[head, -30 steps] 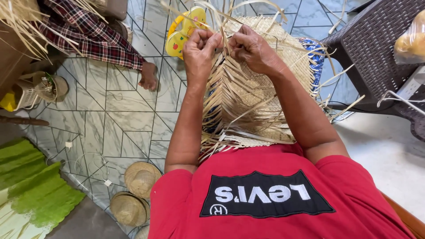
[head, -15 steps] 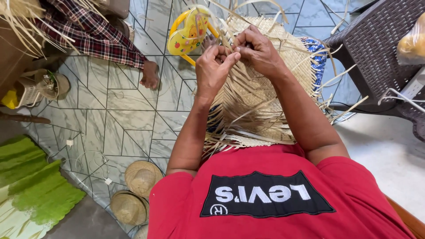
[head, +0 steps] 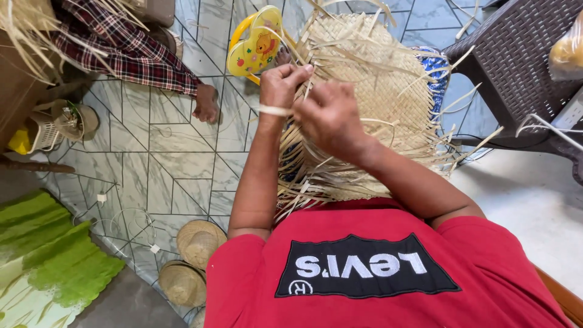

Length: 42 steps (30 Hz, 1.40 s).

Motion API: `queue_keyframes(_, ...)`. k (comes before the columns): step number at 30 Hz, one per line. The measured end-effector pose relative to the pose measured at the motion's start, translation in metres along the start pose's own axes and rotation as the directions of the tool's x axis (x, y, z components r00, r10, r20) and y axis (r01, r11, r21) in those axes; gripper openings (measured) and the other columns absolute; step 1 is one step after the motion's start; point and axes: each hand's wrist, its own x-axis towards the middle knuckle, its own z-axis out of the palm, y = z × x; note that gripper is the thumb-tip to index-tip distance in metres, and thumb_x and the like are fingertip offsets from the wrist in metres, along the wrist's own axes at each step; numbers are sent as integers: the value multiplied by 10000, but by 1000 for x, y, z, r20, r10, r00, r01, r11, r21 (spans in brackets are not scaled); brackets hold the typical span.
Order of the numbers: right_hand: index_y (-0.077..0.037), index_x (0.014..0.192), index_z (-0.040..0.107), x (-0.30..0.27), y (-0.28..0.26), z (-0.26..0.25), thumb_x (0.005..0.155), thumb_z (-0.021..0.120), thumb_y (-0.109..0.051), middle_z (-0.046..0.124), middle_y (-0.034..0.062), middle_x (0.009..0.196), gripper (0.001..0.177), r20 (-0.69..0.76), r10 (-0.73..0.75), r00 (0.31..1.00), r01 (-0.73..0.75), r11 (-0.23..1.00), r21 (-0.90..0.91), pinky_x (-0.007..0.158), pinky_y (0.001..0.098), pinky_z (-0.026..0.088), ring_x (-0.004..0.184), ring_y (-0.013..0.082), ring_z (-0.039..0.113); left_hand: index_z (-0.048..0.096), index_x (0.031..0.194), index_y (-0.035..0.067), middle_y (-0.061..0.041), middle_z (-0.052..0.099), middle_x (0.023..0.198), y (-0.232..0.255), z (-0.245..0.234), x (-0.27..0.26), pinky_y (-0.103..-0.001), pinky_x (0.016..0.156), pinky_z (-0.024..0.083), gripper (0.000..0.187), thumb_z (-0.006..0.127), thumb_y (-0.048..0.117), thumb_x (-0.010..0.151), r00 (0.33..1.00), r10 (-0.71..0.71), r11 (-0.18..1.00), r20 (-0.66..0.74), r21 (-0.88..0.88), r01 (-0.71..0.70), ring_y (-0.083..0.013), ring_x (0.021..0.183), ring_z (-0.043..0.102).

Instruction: The person is weaving dried palm leaves to create a large mat, using their hands to interlace the strands.

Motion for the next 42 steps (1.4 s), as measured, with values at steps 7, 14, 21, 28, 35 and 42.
queue_keyframes(7, -114, 864, 565, -11, -43, -9, 778, 628, -101, 449, 42, 810, 107, 206, -249, 946, 238, 968, 74, 744, 372, 323, 757, 193, 414, 744, 765, 9, 6, 604, 527, 17, -2, -3, -180, 367, 306, 244, 741, 247, 709, 997, 28, 998, 79, 60, -33, -40, 401, 410)
queue_keyframes(14, -86, 991, 597, -2, -60, -14, 814, 617, -147, 552, 51, 930, 188, 195, -397, 897, 275, 845, 458, 825, 360, 382, 841, 206, 517, 724, 714, 14, 16, 558, 482, 20, 4, 0, -228, 413, 372, 248, 678, 258, 724, 990, 125, 977, 59, 169, -133, -72, 417, 414)
queue_keyframes(21, -84, 1115, 542, -4, 36, 13, 951, 552, -181, 438, 96, 1002, 190, -9, 196, 981, -195, 980, 47, 768, 358, 401, 903, 233, 419, 666, 757, 61, 9, 612, 613, 18, -21, -3, -193, 476, 437, 146, 698, 195, 710, 985, -4, 973, 174, 226, -36, -67, 518, 513)
queue_keyframes(28, -81, 1162, 528, -13, 48, 11, 913, 592, -113, 433, 93, 931, 259, 16, 126, 992, -123, 985, -118, 699, 357, 365, 821, 233, 401, 721, 793, 28, 32, 602, 599, 2, -28, -8, -181, 519, 401, 162, 685, 181, 754, 986, -16, 995, 167, 105, -1, -52, 532, 467)
queue_keyframes(35, -122, 895, 587, -15, 56, 20, 922, 600, -243, 404, 80, 1126, 124, -44, 103, 994, -110, 970, -216, 862, 391, 250, 1075, 252, 321, 706, 789, 28, 40, 572, 615, -10, -29, -9, -175, 513, 356, 103, 675, 126, 789, 985, -10, 1000, 172, 7, 9, -45, 546, 428)
queue_keyframes(42, -131, 938, 546, -27, 70, 22, 983, 525, -312, 450, 44, 903, 188, 25, 49, 999, -42, 970, -241, 782, 357, 304, 817, 194, 419, 697, 831, 23, 31, 595, 655, -10, -28, -13, -174, 530, 375, 106, 664, 112, 784, 985, -28, 999, 173, -13, 31, -45, 567, 455)
